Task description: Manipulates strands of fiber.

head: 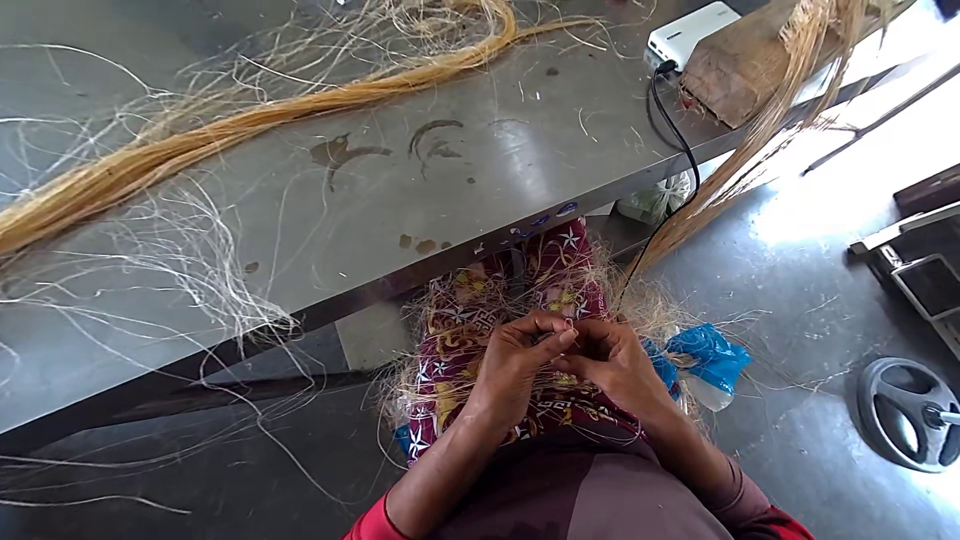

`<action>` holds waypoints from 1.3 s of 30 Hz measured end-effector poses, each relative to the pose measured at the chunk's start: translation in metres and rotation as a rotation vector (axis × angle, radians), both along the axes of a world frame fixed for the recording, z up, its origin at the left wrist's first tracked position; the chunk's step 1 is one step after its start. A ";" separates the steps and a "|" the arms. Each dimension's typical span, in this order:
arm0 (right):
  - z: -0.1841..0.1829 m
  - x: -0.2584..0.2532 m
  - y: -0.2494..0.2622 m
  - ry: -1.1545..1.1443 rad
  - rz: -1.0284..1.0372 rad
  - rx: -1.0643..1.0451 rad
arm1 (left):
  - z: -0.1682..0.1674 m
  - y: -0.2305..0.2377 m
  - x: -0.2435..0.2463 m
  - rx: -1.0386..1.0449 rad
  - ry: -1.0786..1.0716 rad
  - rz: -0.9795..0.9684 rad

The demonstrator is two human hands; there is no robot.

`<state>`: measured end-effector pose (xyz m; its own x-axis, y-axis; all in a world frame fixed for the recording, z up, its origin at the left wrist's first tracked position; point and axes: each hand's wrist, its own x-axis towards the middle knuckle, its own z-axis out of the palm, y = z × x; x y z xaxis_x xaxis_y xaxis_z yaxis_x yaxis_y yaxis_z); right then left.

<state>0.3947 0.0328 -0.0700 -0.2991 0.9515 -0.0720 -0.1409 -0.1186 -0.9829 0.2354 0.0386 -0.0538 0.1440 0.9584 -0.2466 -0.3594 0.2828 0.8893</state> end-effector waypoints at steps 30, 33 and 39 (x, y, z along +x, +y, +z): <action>-0.036 0.038 0.017 0.505 -0.055 -0.168 | -0.005 0.003 -0.034 -0.143 -0.332 -0.278; -0.027 0.024 0.013 0.471 -0.189 -0.255 | -0.010 0.005 -0.030 -0.147 -0.351 -0.359; -0.013 0.000 -0.003 0.253 -0.230 -0.201 | -0.012 0.004 -0.016 -0.206 -0.279 -0.330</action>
